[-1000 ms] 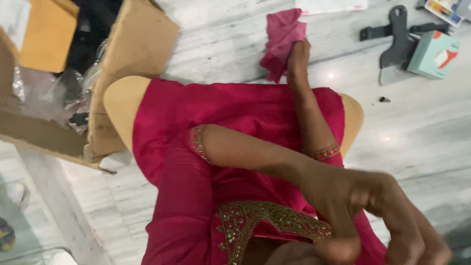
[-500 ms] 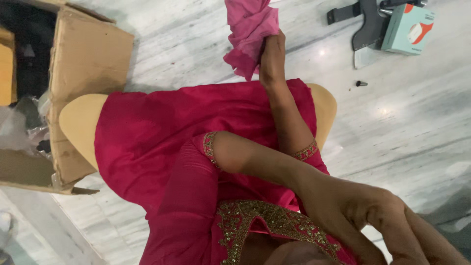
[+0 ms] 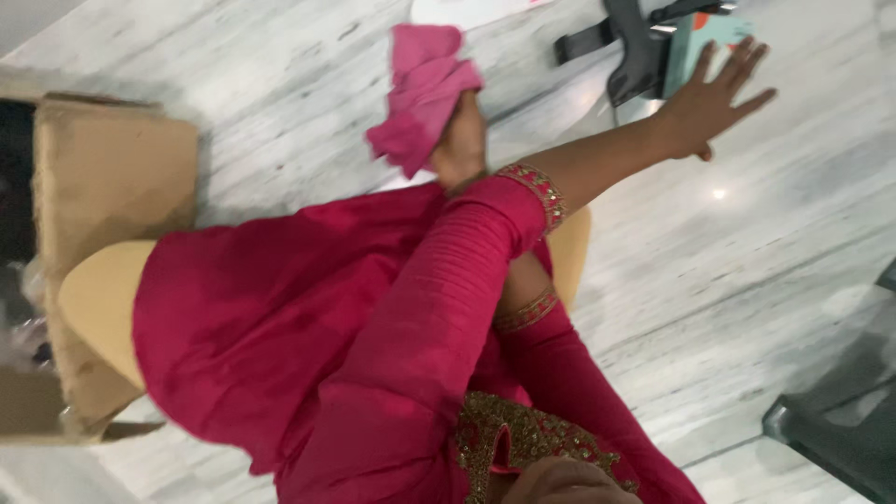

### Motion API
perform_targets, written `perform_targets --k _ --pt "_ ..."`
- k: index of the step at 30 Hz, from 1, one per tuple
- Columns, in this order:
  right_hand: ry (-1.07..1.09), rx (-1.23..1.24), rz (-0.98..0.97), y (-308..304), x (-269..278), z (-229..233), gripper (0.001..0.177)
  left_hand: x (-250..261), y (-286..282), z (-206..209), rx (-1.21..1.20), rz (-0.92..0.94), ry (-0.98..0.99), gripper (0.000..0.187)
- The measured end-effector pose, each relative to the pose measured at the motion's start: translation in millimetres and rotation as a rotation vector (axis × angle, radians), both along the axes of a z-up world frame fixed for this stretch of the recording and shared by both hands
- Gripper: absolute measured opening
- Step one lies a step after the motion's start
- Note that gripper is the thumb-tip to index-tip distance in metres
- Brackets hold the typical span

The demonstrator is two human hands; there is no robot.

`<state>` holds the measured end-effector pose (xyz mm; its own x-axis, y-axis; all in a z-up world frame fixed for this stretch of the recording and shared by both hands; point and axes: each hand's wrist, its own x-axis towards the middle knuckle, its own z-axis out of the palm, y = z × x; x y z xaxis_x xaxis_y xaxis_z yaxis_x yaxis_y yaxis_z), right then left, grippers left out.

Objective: The person sits cross-legged and wipes various items with a pink cloth. They handle a plastic-wrapped object, a small black plastic piece, a cardboard box, a small white box, a metal scraper, and a colorful plastic toy, wiping each one before placing it into a cardboard box.

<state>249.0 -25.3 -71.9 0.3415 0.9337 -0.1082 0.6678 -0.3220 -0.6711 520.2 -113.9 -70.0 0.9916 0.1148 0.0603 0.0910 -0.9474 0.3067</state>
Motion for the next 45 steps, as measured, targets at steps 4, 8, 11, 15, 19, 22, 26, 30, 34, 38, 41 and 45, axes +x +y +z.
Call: perform_targets --k 4,8,11,15,19,22,26,30,34,38,41,45 --pt "1.558 0.265 -0.491 14.7 1.8 -14.4 0.058 19.4 21.6 -17.1 -0.017 0.158 -0.026 0.143" --pt "1.719 0.229 -0.520 20.8 -7.0 -23.5 0.058 33.5 39.3 -54.2 0.135 0.238 0.061 0.129" --pt "1.769 0.215 -0.534 27.6 -12.6 -29.4 0.058 35.0 48.3 -72.0 0.233 0.227 0.046 0.108" --pt "1.810 0.193 -0.530 31.7 -30.0 -31.8 0.059 17.7 45.6 -37.2 -0.069 0.212 -0.141 0.101" --pt "1.832 0.185 -0.500 29.8 -44.1 -34.2 0.059 -23.5 37.0 52.9 -0.268 0.170 -0.187 0.092" --pt "1.823 0.214 -0.484 35.1 -38.0 -40.1 0.060 -92.1 39.3 121.4 -0.270 0.102 -0.329 0.085" --pt "1.861 0.317 -0.472 40.8 -29.9 -48.3 0.060 -288.8 78.0 167.2 -0.545 0.146 -0.568 0.090" --pt "1.913 0.462 -0.393 46.4 -22.9 -53.2 0.061 -442.8 101.6 171.1 -0.802 0.529 -0.668 0.087" --pt "1.521 0.529 -0.309 32.0 -27.6 -43.6 0.061 -510.9 131.8 103.4 -1.722 1.021 -0.834 0.099" --pt "0.748 0.537 -0.165 -9.5 -38.4 13.8 0.068 -512.8 140.7 53.6 -2.025 1.139 -0.909 0.107" --pt "0.556 0.563 0.228 -44.1 -54.4 70.0 0.060 -506.3 126.9 58.1 -2.138 0.983 -0.933 0.103" --pt "-0.105 0.574 0.438 -38.2 -96.5 80.6 0.062 -504.8 98.9 64.3 -2.006 0.895 -1.000 0.097"
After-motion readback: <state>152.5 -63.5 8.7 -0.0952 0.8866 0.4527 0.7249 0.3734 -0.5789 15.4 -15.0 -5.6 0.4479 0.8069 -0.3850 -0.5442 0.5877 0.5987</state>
